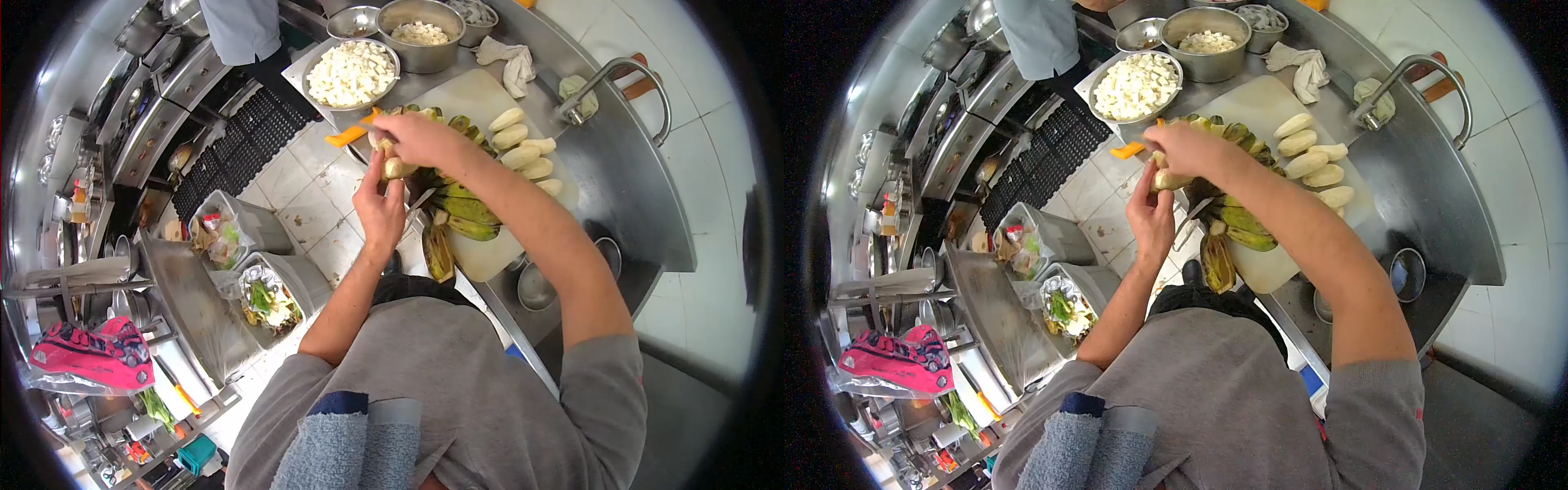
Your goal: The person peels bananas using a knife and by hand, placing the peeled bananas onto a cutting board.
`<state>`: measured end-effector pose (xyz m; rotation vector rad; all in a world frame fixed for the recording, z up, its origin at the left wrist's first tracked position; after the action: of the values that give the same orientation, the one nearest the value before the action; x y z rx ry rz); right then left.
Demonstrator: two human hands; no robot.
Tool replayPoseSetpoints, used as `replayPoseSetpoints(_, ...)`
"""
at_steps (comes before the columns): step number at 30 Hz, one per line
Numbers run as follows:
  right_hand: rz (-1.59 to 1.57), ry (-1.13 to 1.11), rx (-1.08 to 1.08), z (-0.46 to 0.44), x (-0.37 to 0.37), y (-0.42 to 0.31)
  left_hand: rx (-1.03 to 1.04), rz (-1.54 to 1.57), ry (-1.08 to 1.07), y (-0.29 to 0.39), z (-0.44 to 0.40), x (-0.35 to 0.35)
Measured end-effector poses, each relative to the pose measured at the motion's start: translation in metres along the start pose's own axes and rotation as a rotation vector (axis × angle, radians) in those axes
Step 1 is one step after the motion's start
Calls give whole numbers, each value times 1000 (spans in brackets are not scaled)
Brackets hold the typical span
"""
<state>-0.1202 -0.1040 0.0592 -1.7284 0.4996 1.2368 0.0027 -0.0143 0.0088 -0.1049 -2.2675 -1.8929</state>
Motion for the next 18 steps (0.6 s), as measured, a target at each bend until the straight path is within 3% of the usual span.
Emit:
replayPoseSetpoints(2, -84, -123, 76, 1, -19, 14, -24, -26, -8, -8, -2, -4)
replayPoseSetpoints(5, -74, -203, 56, 7, -16, 28, 112, -38, -12, 0, -1, -1)
replayPoseSetpoints(11, -7, -159, -32, 18, -15, 15, -43, 48, -23, -8, 1, -8)
replayPoseSetpoints(18, 83, 22, -139, 24, -12, 8, -65, 39, -35, -7, 0, -10)
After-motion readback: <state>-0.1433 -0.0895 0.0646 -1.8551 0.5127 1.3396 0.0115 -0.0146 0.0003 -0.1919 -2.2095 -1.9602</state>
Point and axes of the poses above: each hand's wrist, its own z-axis away from the middle knuckle, its own x-axis out of the palm, y = z × x, the point moved 3 cm from there along -z, towards the middle knuckle, and after that the axes turned 15 degrees about z, right-handed, at the moved point
